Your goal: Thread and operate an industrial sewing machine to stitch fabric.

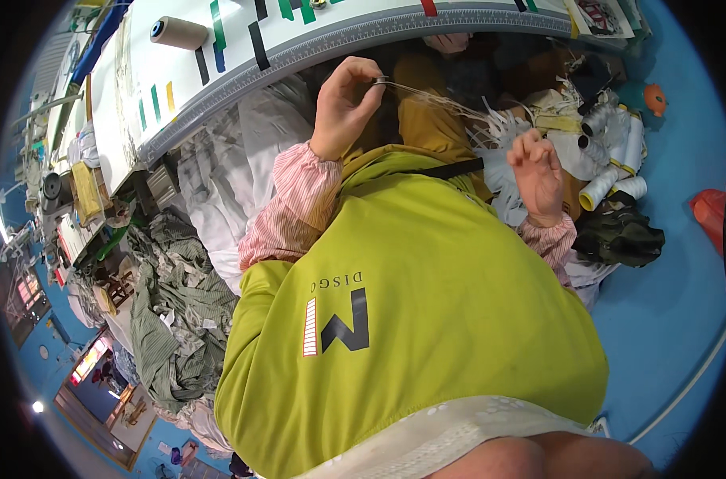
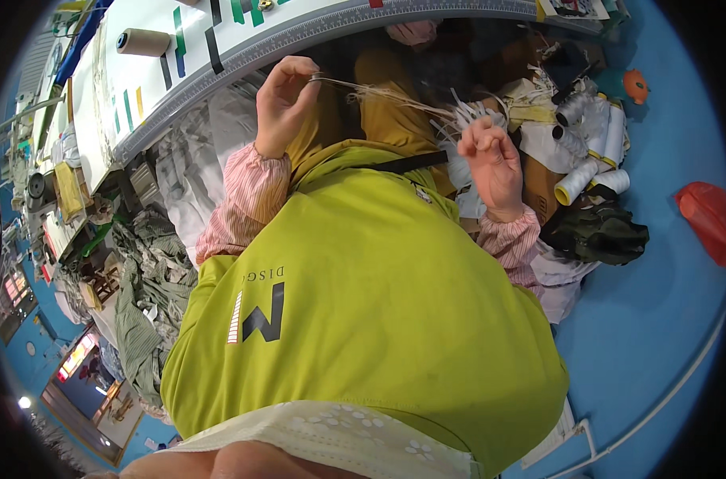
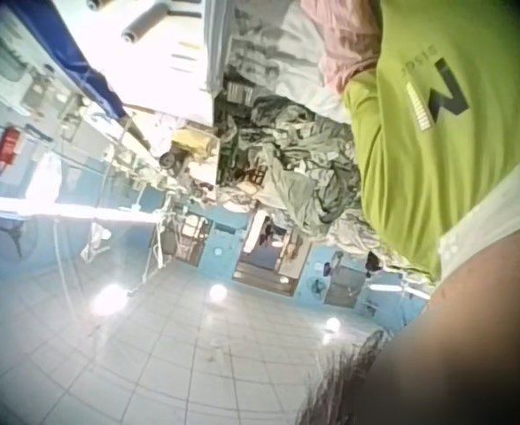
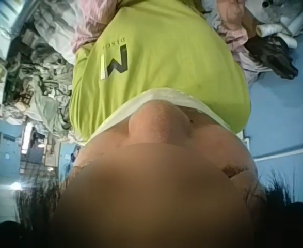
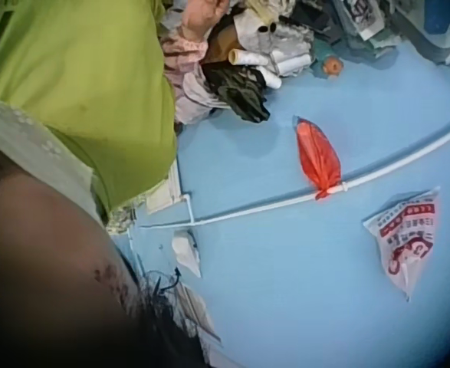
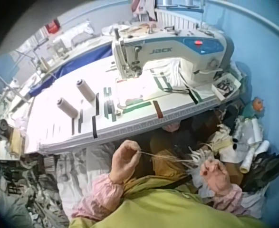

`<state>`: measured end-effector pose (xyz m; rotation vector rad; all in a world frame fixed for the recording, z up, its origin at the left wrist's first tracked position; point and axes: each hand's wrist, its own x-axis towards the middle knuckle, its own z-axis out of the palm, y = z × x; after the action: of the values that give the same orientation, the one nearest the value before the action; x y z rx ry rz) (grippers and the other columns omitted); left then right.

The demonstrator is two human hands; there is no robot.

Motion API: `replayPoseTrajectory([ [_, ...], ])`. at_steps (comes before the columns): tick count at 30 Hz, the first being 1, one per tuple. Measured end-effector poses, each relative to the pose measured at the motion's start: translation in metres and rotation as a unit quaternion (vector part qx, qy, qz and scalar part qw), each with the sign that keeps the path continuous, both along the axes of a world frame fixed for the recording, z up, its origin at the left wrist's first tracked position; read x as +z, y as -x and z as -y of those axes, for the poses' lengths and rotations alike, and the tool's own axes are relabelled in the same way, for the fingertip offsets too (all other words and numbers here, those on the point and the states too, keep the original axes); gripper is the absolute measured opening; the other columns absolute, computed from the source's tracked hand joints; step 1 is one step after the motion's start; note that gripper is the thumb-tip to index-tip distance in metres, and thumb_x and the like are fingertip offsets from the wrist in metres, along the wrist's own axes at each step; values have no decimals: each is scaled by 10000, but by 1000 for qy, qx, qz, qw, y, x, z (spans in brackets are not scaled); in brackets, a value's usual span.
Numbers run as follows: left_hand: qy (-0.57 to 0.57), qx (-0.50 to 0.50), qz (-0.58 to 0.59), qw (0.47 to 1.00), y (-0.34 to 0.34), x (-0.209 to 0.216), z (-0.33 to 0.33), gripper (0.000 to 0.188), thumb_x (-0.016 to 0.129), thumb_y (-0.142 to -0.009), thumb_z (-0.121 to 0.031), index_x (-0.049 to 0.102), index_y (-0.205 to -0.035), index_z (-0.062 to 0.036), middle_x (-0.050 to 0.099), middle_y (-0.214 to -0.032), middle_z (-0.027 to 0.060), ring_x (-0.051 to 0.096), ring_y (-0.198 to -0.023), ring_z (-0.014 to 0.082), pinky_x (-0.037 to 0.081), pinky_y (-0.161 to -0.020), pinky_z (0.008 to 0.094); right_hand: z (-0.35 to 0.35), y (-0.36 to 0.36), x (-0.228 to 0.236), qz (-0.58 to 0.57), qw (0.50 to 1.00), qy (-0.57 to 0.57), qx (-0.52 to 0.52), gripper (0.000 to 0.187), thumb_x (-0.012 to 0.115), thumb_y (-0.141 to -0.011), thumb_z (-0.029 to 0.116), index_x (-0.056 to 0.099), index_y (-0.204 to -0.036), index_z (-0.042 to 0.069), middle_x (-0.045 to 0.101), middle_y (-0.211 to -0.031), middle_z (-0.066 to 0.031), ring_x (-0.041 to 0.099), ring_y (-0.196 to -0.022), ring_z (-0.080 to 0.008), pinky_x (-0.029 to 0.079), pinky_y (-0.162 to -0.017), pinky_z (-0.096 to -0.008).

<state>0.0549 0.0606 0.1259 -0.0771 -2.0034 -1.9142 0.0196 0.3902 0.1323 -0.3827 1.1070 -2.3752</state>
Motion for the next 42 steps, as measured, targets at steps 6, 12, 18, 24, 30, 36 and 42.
replayPoseTrajectory([
  [6, -227, -34, -30, 973, -2, 11, -6, 240, 593, -863, 102, 515, -1049, -28, 554, -1046, 54, 541, -982, 140, 443, -911, 269, 18, 0, 8, 108, 973, 200, -41, 105, 601, -972, 106, 516, -918, 137, 524, -978, -13, 478, -1150, -196, 249, -1204, -508],
  [12, -356, -79, -38, 930, 3, 15, -3, 234, 612, -862, 47, 529, -1057, -53, 570, -1020, 54, 549, -985, 161, 450, -955, 346, 15, 15, 7, 177, 928, 324, 52, 38, 510, -1024, 116, 500, -994, 95, 417, -795, 19, 426, -679, -94, 422, -704, -264],
  [18, -337, -76, -54, 937, -6, 20, 10, 242, 631, -859, 27, 536, -1065, -59, 572, -1017, 57, 547, -989, 169, 439, -973, 358, -28, 34, -18, 131, 981, 106, -101, 168, 465, -1057, 195, 555, -984, 73, 425, -800, 12, 307, -598, -75, 252, -529, -226],
  [24, -249, -116, -19, 961, -11, 28, 10, 276, 633, -856, 89, 527, -1079, -35, 566, -1041, 75, 547, -989, 162, 443, -935, 310, -23, 23, -60, 239, 958, -154, -43, 270, 569, -1012, 281, 633, -1120, 43, 643, -1047, -76, 635, -900, -196, 517, -804, -323],
  [30, -211, -146, -37, 966, -18, 36, 12, 304, 656, -851, 125, 526, -1078, -30, 574, -1046, 86, 556, -989, 178, 456, -911, 310, 6, 49, -35, -387, 586, -696, -148, 288, 653, -940, 240, 652, -1145, 38, 667, -1167, -135, 637, -1070, -316, 510, -909, -379],
  [36, -192, -163, -59, 966, -16, 42, -2, 313, 661, -841, 134, 531, -1070, -35, 585, -1048, 96, 560, -1005, 196, 454, -921, 322, 128, 4, 54, -387, 873, -281, -88, 254, 783, -833, 183, 684, -1013, 34, 656, -1181, -117, 617, -1117, -290, 482, -947, -364],
  [42, -212, -162, -44, 963, -26, 44, -3, 318, 664, -837, 136, 534, -1072, -33, 589, -1052, 101, 561, -1017, 200, 444, -939, 326, 145, -4, 48, -450, 851, -253, -102, 174, 764, -835, 80, 678, -974, 21, 682, -1084, -104, 652, -1013, -256, 525, -835, -315],
])
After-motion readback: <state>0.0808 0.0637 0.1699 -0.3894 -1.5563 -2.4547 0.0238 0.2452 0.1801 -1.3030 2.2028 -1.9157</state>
